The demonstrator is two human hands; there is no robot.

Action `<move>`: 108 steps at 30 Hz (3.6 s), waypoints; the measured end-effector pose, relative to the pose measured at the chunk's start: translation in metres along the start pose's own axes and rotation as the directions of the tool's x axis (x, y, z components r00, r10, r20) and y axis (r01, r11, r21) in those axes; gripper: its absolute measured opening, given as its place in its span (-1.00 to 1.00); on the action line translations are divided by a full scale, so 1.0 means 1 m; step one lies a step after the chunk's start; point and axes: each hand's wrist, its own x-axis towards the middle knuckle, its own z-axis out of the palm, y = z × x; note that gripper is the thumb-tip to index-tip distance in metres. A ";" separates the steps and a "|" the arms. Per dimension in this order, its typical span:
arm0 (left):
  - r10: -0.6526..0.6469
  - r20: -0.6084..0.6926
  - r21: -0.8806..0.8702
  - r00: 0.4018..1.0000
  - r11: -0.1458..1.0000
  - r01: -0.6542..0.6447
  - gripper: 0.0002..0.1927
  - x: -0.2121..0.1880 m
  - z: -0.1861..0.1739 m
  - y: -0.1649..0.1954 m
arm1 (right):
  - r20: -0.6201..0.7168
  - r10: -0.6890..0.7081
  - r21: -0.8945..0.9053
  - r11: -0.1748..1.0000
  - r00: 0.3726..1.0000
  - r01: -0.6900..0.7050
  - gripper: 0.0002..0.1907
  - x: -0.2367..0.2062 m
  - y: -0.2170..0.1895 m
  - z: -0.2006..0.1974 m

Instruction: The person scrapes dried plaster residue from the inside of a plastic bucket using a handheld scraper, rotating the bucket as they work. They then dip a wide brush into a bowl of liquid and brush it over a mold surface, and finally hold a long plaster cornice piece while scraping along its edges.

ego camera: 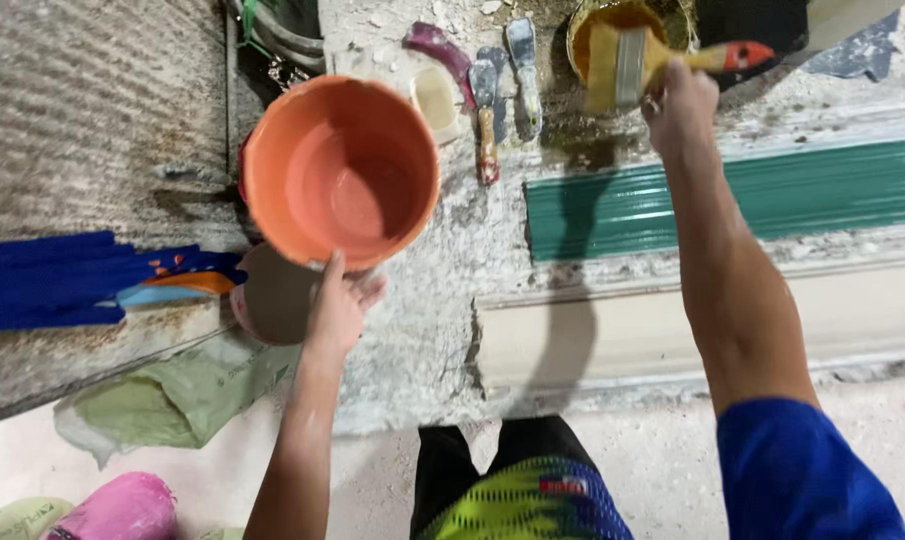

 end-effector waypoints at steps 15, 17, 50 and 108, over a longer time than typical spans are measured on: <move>0.001 -0.155 0.746 0.988 0.656 0.116 -0.27 -0.092 0.013 -0.129 | -0.076 -0.459 -0.657 0.691 0.885 0.302 -0.77 0.042 0.060 0.054; 0.002 -0.100 0.810 0.995 0.581 0.080 -0.31 -0.101 0.025 -0.157 | 0.215 -0.212 -0.766 0.569 0.953 0.299 -0.68 0.008 0.079 0.061; 0.137 0.293 0.876 0.946 0.359 -0.323 -0.38 -0.133 -0.030 -0.278 | 0.161 0.497 -0.902 0.424 0.852 -0.077 -0.65 -0.457 0.167 -0.154; 0.124 -0.335 0.394 0.934 0.919 0.019 -0.89 0.034 0.280 -0.225 | -0.616 -0.111 -0.448 0.863 0.780 -0.232 -0.57 0.072 -0.126 -0.484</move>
